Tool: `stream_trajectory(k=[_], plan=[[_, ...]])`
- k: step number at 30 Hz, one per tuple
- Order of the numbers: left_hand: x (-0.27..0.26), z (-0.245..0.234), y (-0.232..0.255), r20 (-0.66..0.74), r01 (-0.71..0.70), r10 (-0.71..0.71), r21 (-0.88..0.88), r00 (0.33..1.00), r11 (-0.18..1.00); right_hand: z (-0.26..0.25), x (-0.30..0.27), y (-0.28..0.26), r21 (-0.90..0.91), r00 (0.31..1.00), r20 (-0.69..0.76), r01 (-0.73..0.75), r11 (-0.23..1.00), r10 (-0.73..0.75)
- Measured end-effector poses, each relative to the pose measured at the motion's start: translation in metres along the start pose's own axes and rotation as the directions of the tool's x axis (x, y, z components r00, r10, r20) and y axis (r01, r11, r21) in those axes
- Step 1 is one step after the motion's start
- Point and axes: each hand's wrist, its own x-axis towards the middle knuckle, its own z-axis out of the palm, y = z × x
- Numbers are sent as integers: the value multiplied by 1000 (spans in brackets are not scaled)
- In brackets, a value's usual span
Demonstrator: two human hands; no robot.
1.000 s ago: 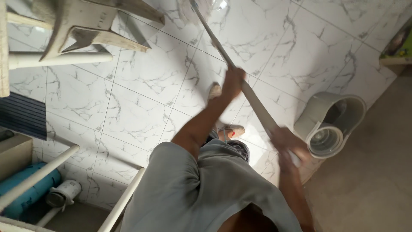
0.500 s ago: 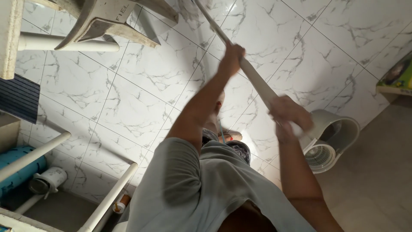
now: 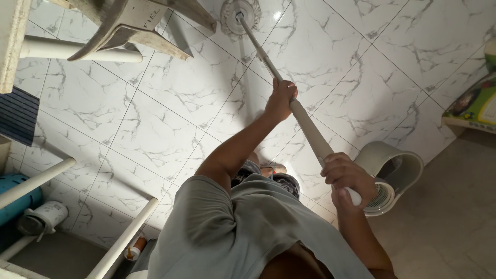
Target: The person mops a white marble-patterned tiled floor using a spin mop. They move around the room, cleaning the floor around various items including stacked chairs, a mattress, and a mop bucket.
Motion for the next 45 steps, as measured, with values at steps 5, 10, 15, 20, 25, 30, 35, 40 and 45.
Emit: stream_trajectory(k=[5,10,15,20,25,30,35,40,45], plan=[[31,-27,-21,-3,55,-56,-76,998,996,18,21,33,-58,995,12,96,994,-96],[111,-79,-78,-86,189,-178,140,980,972,58,64,110,-59,979,92,189,980,-183],[98,-89,-88,-46,271,-270,303,962,914,58,44,123,-29,966,224,141,990,-131],[34,-2,-56,102,28,-73,385,992,922,-3,-46,69,-123,994,83,78,989,-68],[-72,88,9,249,-162,88,293,965,942,-57,-162,-18,-91,996,-91,5,996,-14],[-237,140,87,265,-168,115,188,957,968,-92,-280,-123,-22,992,-126,-18,1000,16],[-353,159,137,303,-78,30,147,953,986,-116,-348,-185,36,996,-82,-36,999,38],[-364,147,121,276,-60,27,111,961,992,-89,-367,-175,21,996,-94,-7,1000,9],[-342,157,81,188,-46,20,134,982,990,-82,-360,-135,86,994,-71,86,993,-80]])
